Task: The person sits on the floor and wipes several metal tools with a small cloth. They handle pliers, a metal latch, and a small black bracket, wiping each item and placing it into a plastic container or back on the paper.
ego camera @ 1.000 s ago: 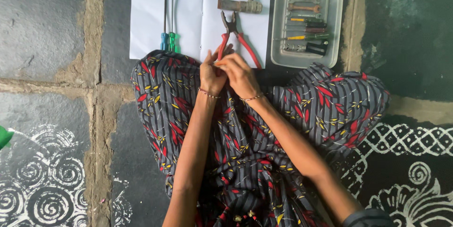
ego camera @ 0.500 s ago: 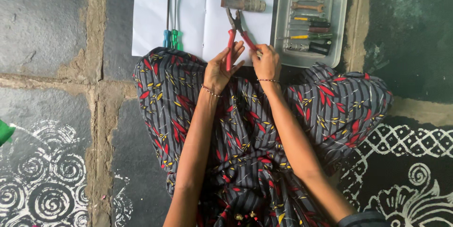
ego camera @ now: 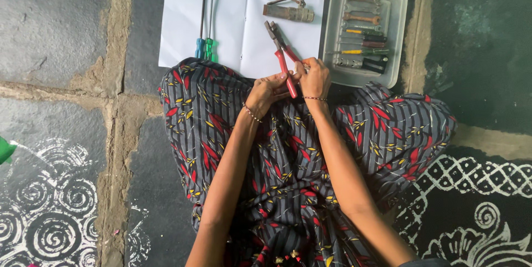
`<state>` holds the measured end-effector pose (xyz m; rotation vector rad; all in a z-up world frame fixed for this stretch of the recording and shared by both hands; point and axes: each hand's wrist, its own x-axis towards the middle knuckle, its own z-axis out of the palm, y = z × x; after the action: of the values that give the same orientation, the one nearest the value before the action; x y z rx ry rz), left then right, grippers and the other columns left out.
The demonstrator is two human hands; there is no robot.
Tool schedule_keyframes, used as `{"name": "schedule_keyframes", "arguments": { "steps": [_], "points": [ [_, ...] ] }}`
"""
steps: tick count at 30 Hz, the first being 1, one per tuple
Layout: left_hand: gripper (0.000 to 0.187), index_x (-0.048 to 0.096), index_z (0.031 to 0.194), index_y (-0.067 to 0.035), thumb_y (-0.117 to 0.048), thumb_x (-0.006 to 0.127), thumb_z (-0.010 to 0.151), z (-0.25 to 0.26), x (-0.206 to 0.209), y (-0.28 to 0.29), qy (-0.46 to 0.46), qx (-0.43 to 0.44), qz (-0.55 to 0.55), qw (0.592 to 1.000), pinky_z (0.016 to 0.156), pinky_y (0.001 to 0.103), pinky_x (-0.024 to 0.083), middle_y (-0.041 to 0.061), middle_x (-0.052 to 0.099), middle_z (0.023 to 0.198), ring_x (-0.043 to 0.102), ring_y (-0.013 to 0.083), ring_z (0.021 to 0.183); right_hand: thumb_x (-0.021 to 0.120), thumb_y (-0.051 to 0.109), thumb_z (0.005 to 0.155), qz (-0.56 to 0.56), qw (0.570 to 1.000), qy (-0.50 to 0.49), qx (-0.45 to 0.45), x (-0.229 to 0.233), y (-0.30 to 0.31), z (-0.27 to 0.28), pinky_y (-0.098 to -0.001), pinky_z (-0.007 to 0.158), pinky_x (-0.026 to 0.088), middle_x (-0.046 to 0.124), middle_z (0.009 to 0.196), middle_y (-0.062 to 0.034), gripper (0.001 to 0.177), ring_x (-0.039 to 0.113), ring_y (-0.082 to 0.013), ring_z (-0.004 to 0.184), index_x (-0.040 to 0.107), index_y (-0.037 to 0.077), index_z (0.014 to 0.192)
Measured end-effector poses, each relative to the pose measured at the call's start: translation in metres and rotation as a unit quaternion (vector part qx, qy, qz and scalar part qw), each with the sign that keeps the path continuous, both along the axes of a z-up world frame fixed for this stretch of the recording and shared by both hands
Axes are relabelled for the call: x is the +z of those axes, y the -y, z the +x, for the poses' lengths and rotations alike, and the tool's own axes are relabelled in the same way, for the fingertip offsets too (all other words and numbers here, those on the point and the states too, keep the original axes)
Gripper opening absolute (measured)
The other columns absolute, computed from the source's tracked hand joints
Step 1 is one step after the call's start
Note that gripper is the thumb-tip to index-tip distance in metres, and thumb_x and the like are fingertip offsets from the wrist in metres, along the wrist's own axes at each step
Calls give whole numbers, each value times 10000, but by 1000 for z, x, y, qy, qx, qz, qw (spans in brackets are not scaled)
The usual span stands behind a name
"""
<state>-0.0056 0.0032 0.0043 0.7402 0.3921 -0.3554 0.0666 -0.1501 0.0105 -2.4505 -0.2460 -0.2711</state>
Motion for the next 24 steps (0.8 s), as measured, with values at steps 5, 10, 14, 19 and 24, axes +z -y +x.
{"name": "schedule_keyframes", "arguments": {
  "steps": [5, 10, 14, 19, 24],
  "points": [
    [302, 754, 1130, 18, -238, 639, 1017, 0, 1, 0, -1, -12, -3, 1000, 787, 316, 587, -68, 531, 672, 491, 61, 594, 774, 255, 901, 11, 1000, 7, 11, 6, 1, -4, -446, 703, 538, 718, 891, -159, 223, 709, -369, 814, 735, 38, 935],
    [300, 731, 1164, -20, -247, 651, 984, 3, -2, 0, -31, 12, -6, 999, 882, 366, 599, 20, 729, 913, 692, 130, 813, 773, 236, 904, 13, 1000, -17, 7, 18, -3, -8, -446, 698, 529, 709, 908, -132, 187, 702, -366, 822, 740, 57, 947],
    [308, 728, 1159, -33, -273, 656, 981, 9, -9, 0, -48, 26, -26, 998, 903, 418, 606, 125, 769, 1084, 748, 201, 968, 743, 212, 928, 1, 1000, -20, 12, 24, -3, -11, -455, 710, 526, 692, 929, -120, 154, 696, -364, 842, 731, 65, 976],
    [317, 720, 1189, -41, -291, 631, 1015, 12, -21, -1, -53, 19, -19, 998, 924, 431, 577, 93, 762, 1085, 714, 198, 1005, 735, 181, 939, -1, 1000, -13, 26, 26, -2, -13, -464, 707, 521, 686, 962, -126, 131, 686, -376, 867, 721, 62, 992],
    [357, 651, 1261, -42, -286, 499, 1049, 16, -20, -5, -57, 36, -78, 995, 1008, 396, 521, 101, 750, 1250, 698, 188, 1175, 751, 168, 913, 4, 999, -29, 26, 23, -3, -11, -457, 716, 530, 691, 959, -114, 135, 699, -357, 874, 710, 60, 983]
  ]
}}
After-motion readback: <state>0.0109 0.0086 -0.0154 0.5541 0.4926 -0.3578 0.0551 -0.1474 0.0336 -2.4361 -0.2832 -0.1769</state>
